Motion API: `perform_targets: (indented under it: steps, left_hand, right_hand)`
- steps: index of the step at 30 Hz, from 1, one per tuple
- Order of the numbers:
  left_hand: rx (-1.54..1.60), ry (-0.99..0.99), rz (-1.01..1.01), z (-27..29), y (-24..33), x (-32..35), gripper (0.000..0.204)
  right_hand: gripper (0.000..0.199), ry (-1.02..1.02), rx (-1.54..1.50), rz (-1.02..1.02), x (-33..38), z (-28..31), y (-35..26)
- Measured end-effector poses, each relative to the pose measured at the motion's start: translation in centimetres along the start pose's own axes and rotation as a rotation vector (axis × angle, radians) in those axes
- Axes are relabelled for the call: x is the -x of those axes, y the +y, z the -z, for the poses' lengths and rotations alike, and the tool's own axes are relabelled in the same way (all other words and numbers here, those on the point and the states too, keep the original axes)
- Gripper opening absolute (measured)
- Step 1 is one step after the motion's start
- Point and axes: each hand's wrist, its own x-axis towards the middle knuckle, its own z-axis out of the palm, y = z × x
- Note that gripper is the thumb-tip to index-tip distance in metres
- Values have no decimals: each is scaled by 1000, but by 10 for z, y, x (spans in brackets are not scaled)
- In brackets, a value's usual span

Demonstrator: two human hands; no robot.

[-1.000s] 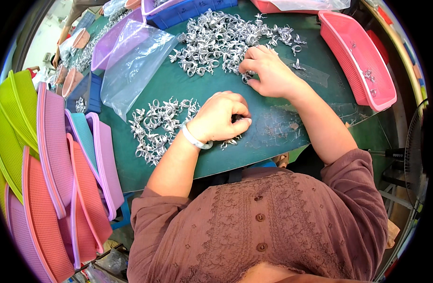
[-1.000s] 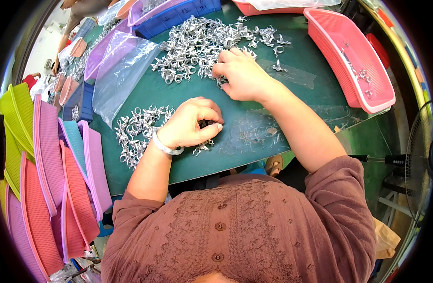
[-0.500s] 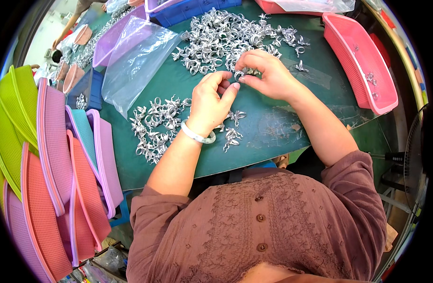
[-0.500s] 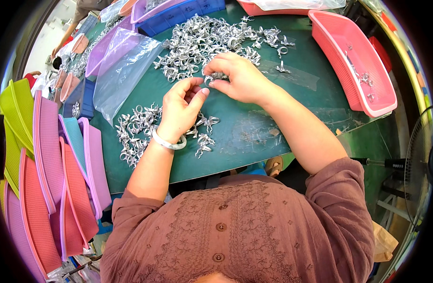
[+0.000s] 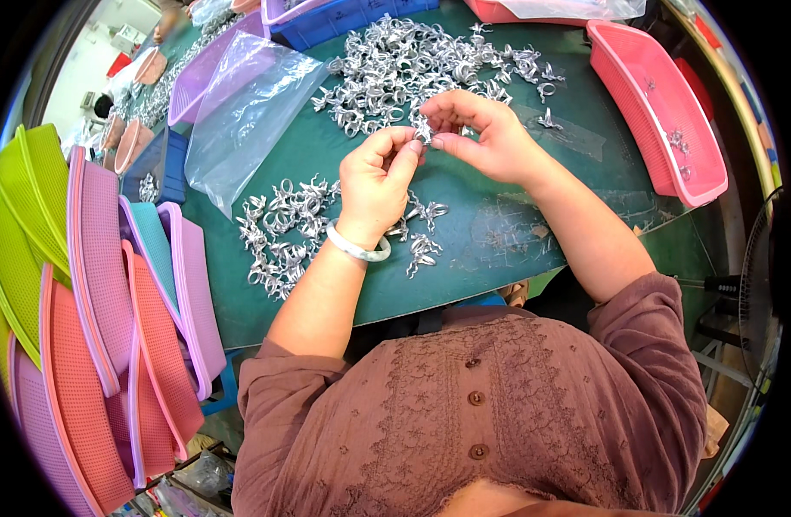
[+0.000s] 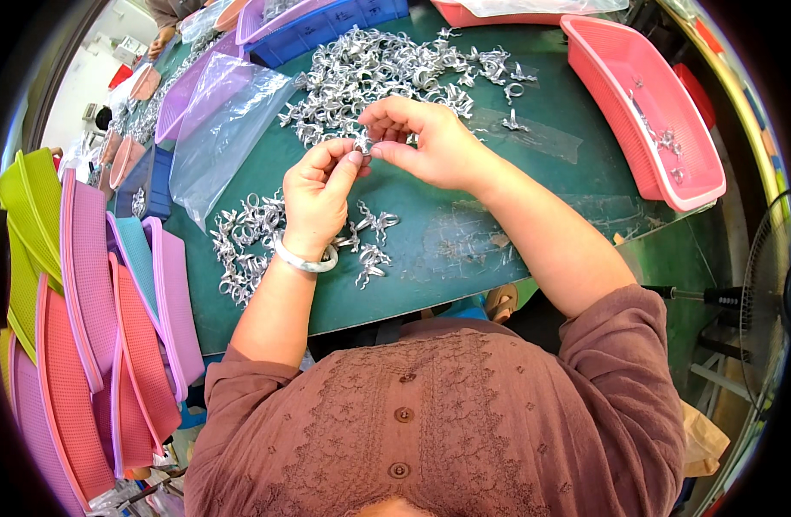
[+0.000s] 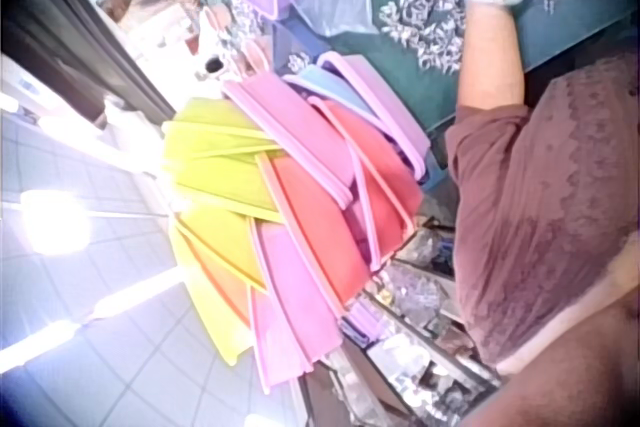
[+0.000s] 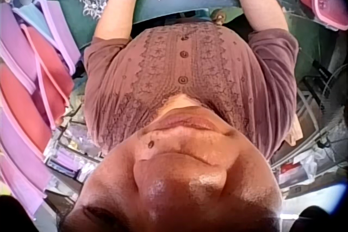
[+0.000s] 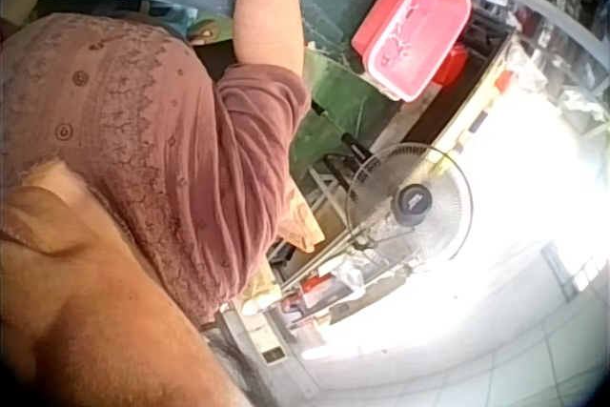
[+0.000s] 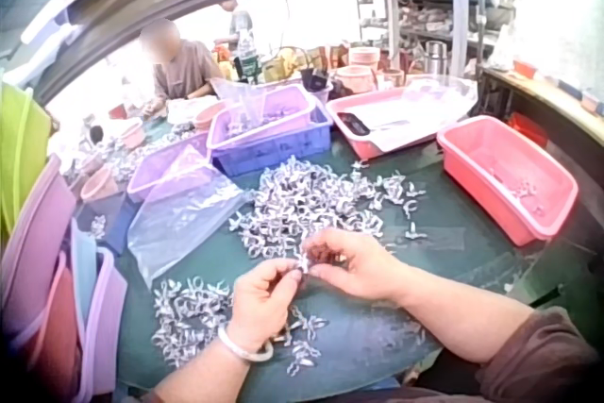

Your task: The person sorts small metal components by hand on a workstation desk, picking them up from a pile and placing them into a pink plastic tray.

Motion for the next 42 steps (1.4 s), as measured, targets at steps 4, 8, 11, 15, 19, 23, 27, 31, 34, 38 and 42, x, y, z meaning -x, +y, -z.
perform_targets:
  steps: [4,8,11,15,19,23,27,31,34,38,42]
  left_hand:
    - [23,-14,-25,0,0,0,14]
    - [13,0,-91,0,0,1,14]
    - [7,-4,-128,1,0,1,14]
    - [9,-14,-164,1,-2,0,14]
    - [35,7,-127,-1,2,1,15]
    - [92,-8,-110,-1,1,1,17]
    - [113,-25,-104,-1,1,1,18]
    - [126,-25,-93,0,-1,1,18]
    - [138,-19,-83,-1,-1,1,19]
    - [158,-27,-76,-1,2,1,20]
    - [198,-36,-54,-1,3,1,21]
  right_hand:
    - [27,34,-182,-52,1,-3,0]
    - [24,70,-343,-118,0,-4,-9]
    - [18,37,-369,-172,1,-2,-2]
    - [11,25,-268,-101,1,-1,-1]
    - [10,26,-118,-54,0,1,-6]
    - [10,40,-43,4,0,1,-6]
    - [10,53,3,30,-1,1,-6]
    - [10,56,31,39,-1,1,-6]
    - [10,56,42,42,-1,1,-5]
    - [10,52,37,43,-1,1,-5]
    - [10,28,61,80,-2,2,-6]
